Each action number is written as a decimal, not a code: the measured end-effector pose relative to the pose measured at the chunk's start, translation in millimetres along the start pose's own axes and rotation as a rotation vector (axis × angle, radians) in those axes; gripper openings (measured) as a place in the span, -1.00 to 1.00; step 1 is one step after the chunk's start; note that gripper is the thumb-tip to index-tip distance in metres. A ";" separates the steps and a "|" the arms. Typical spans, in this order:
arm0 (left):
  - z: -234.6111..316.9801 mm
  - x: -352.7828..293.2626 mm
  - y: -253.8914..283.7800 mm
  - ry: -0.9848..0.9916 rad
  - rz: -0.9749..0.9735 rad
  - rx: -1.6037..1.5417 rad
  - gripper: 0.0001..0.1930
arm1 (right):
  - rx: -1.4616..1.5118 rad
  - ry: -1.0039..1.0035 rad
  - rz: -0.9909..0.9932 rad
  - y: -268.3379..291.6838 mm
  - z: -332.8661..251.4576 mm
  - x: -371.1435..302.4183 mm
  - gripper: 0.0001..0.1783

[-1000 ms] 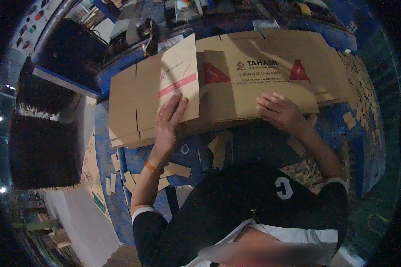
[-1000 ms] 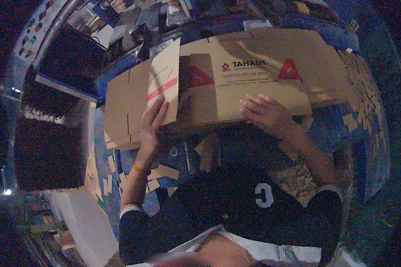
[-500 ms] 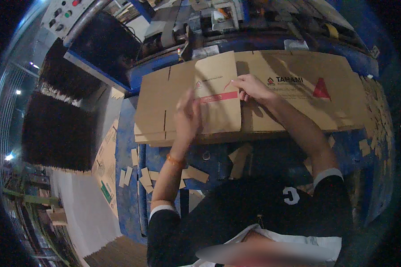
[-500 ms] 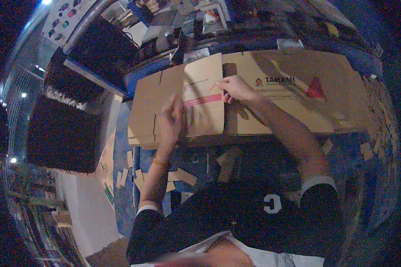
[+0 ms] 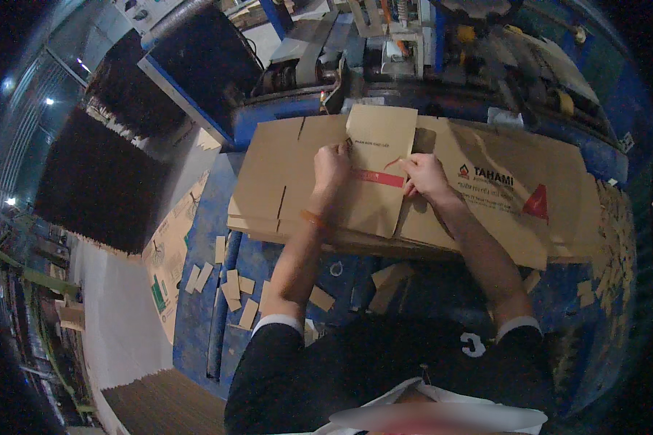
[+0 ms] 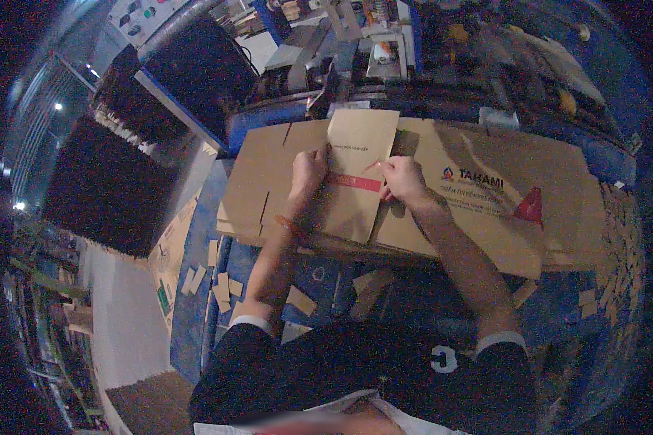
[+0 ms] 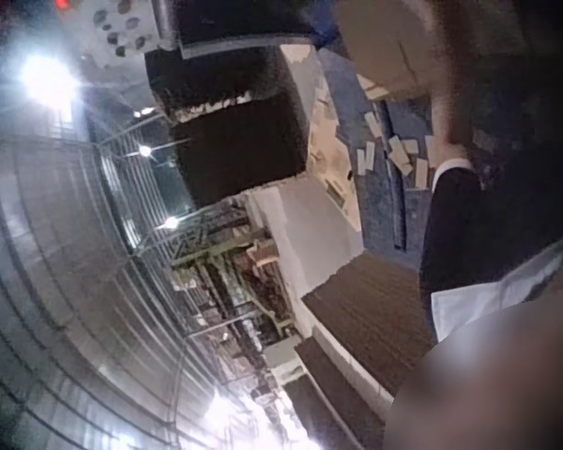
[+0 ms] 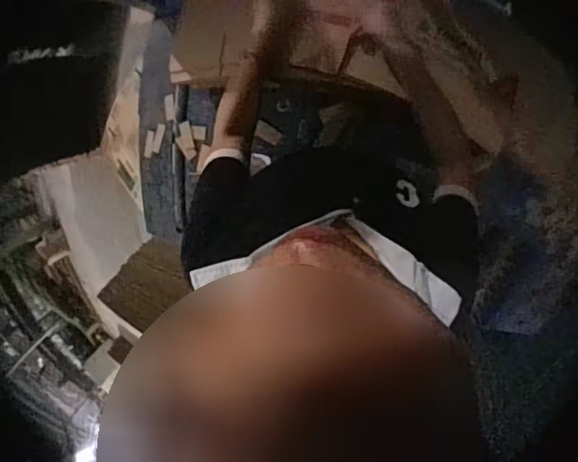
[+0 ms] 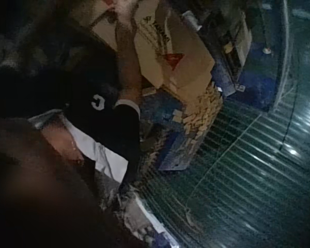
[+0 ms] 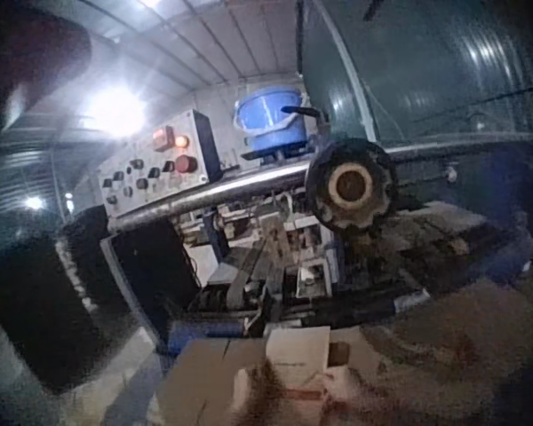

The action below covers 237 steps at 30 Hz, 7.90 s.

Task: The person repeatedly folds flat cardboard boxes into their final shape on a blue workbench. They align the flaps, crease the edges, and stack the finished boxes. The workspace contains cardboard scraps and a roll of tape.

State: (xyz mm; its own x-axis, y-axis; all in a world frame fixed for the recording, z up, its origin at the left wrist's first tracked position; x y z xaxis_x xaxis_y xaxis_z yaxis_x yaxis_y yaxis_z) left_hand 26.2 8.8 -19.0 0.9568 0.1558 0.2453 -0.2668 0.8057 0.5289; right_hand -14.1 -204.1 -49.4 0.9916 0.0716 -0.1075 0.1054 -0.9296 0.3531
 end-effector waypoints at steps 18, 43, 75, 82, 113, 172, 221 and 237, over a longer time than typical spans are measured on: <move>56.1 -102.1 16.0 -0.394 -0.685 -0.427 -0.20 | -1.366 0.013 0.400 146.8 63.4 -237.8 -0.23; 40.1 54.8 -21.8 -0.550 -0.049 -0.035 -0.19 | -1.015 0.122 0.927 227.8 56.2 -21.5 -0.61; -68.9 -6.4 176.2 0.262 0.465 -1.474 -0.51 | -0.032 0.158 1.895 269.4 47.2 -266.3 -0.21; -156.4 22.0 191.2 0.126 0.111 -1.141 -0.68 | 0.793 0.207 1.184 319.9 111.9 -223.9 -0.29; 69.6 -122.8 17.9 -0.937 -0.480 0.100 -0.42 | -1.415 0.875 0.415 68.4 1.9 -185.4 -0.65; -56.2 -116.0 166.0 -0.068 0.985 -1.188 -0.45 | -0.787 -0.594 1.299 275.7 146.8 -235.4 -0.40; 19.9 -142.5 120.5 -0.287 0.373 -0.519 -0.47 | -1.522 0.794 0.339 86.9 -4.3 -220.8 -0.55; 78.9 -19.9 -115.4 0.693 -0.630 -1.102 -0.57 | -1.354 0.967 0.384 99.7 -29.7 -251.1 -0.62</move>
State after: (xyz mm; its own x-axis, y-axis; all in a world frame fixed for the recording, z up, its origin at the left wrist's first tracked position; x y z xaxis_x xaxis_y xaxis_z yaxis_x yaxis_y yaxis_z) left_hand 28.9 -132.3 -20.8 0.8274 -0.4018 -0.3923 0.1293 0.8161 -0.5632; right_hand -250.4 -304.0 40.4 0.6002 0.5843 0.5462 -0.6550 -0.0330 0.7549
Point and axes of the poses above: each hand's wrist, its own x-axis towards the middle knuckle, its own y-axis out of the back of the hand, z = x × y, the point moved 7 cm from there along x, towards the middle knuckle, and after that the axes turned 12 degrees about -x, right-handed, at the moved point
